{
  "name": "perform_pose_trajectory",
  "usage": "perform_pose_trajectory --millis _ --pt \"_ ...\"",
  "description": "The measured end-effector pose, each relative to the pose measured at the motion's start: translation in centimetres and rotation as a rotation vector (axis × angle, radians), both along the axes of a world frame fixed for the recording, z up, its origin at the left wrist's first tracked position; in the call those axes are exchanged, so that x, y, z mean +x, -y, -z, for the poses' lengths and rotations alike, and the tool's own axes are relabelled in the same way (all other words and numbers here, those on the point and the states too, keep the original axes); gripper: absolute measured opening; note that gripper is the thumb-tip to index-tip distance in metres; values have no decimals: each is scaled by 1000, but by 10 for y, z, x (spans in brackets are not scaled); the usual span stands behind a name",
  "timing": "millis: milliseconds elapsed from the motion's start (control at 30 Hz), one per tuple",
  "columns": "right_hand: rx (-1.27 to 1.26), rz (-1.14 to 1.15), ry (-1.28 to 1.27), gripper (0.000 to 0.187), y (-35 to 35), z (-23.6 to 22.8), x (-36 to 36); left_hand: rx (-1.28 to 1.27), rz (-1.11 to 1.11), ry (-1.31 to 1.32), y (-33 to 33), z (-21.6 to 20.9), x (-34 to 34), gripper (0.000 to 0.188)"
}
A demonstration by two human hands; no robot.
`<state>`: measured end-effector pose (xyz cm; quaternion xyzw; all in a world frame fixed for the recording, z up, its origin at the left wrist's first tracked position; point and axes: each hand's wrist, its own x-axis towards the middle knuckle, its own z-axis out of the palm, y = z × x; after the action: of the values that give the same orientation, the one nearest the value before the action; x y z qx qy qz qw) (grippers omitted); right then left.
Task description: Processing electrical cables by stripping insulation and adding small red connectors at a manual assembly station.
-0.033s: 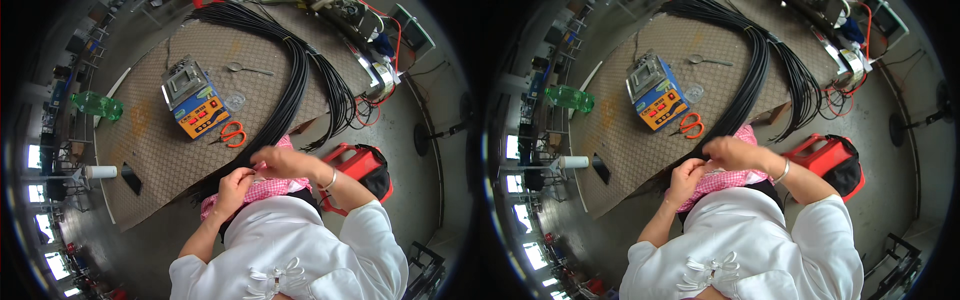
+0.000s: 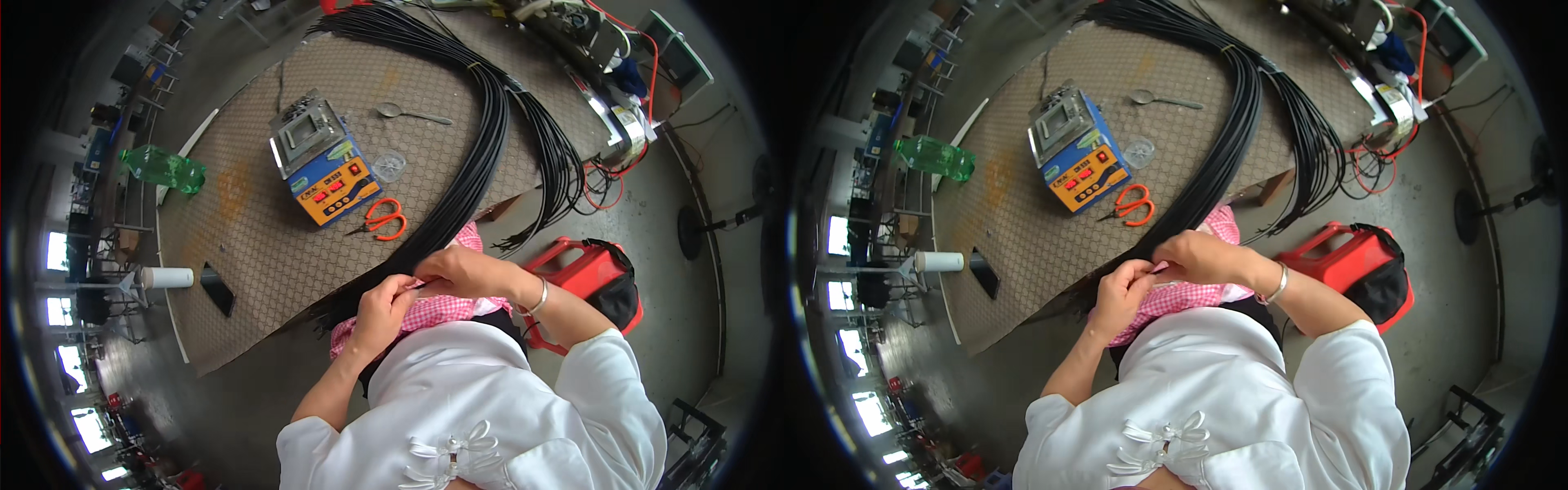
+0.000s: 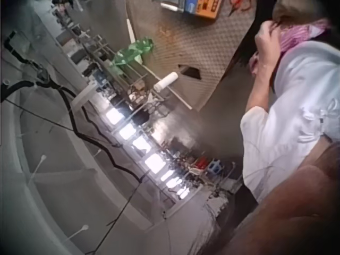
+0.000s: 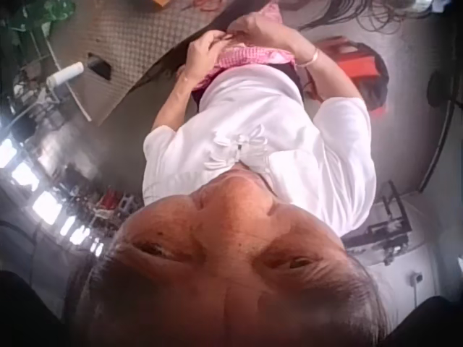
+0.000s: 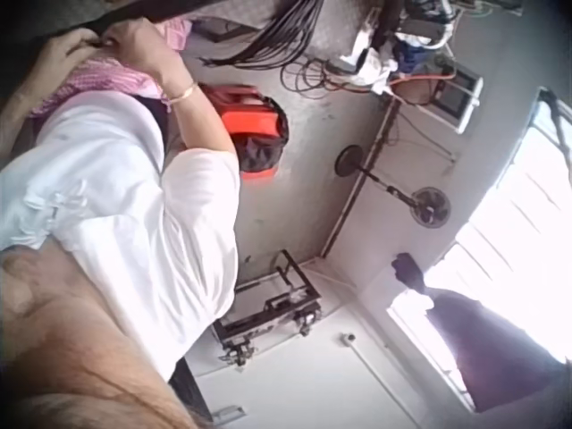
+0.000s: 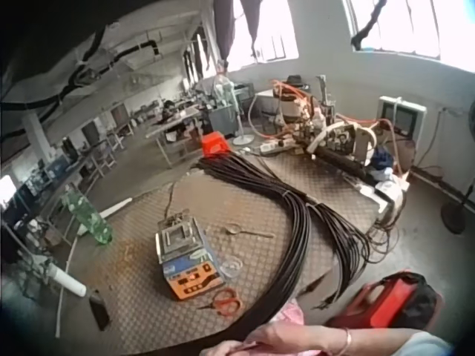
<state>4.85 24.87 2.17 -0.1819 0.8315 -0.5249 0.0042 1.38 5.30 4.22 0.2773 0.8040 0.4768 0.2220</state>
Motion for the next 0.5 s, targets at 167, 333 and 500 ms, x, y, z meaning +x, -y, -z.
perform_pose_trajectory --millis 167,333,500 --pt "-2 -66 1 11 -18 12 9 -246 41 78 68 -6 0 16" --pt "-4 -40 -44 9 -13 11 20 -192 -19 326 100 8 8 18" --pt "-9 94 -56 9 -5 17 28 144 -394 499 98 29 17 15"
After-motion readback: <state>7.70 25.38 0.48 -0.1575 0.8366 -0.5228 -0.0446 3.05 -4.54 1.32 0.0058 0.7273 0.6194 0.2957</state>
